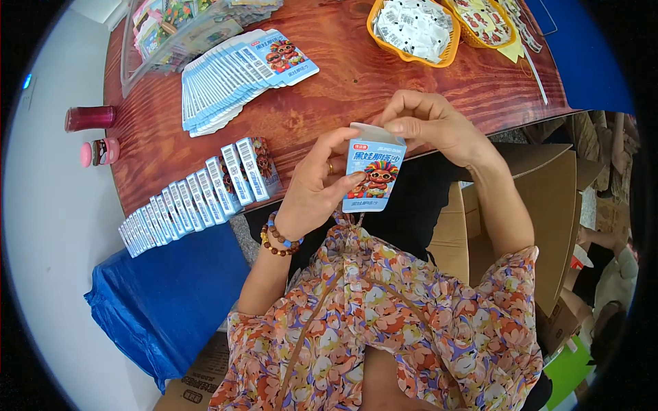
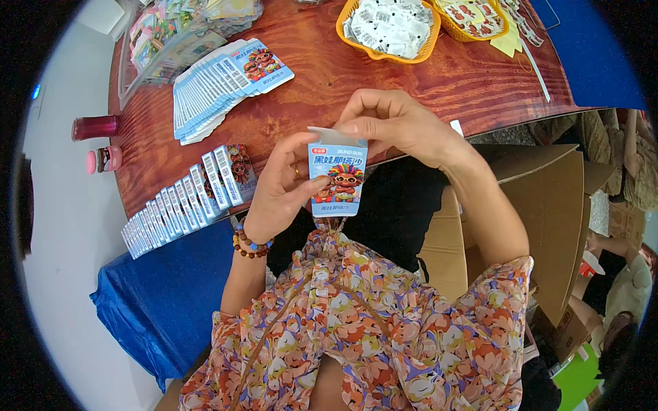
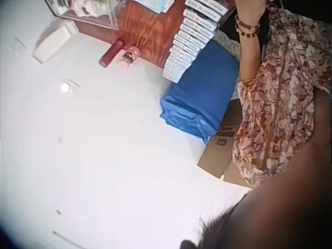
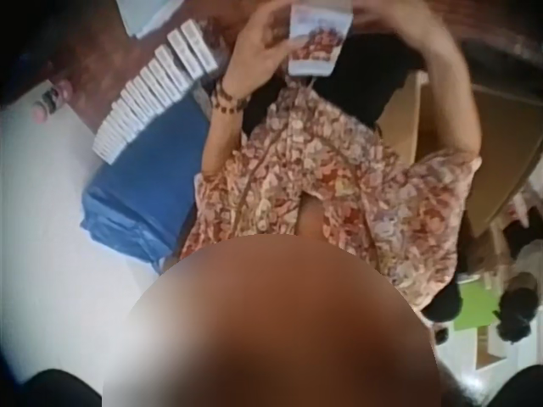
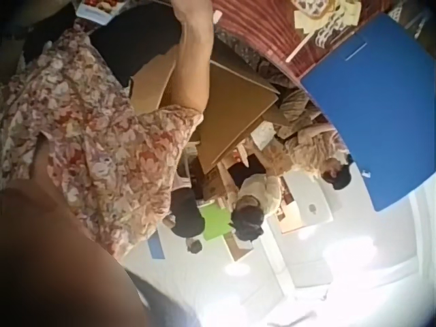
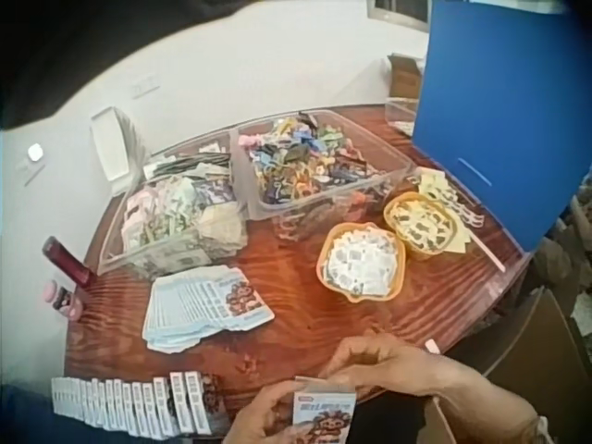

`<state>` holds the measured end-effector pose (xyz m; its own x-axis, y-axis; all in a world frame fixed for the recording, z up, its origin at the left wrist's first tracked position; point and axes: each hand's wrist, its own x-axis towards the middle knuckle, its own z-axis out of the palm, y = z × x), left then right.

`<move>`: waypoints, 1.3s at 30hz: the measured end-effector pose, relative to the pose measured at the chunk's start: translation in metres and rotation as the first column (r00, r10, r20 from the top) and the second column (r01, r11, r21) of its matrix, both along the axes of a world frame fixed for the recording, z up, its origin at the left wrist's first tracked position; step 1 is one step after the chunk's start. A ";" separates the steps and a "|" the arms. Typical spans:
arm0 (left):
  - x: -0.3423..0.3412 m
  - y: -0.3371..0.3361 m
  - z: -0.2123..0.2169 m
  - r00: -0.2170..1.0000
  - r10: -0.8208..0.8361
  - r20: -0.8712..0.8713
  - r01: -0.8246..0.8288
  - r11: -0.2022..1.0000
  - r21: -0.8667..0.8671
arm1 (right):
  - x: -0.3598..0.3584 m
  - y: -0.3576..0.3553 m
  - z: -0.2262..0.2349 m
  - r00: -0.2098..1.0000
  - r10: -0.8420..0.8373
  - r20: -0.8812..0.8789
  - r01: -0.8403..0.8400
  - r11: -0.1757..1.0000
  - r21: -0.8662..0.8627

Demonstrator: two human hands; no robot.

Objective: Packaging small toys into plastic cups and applying labels or small cardboard boxes.

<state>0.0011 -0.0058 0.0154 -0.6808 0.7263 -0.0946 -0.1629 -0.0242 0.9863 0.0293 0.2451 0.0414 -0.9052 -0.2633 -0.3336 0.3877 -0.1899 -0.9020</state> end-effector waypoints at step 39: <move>0.006 0.013 -0.012 0.998 0.008 0.057 -0.008 1.000 0.000 | 0.013 0.002 -0.020 0.838 0.170 -0.519 0.088 0.896 0.435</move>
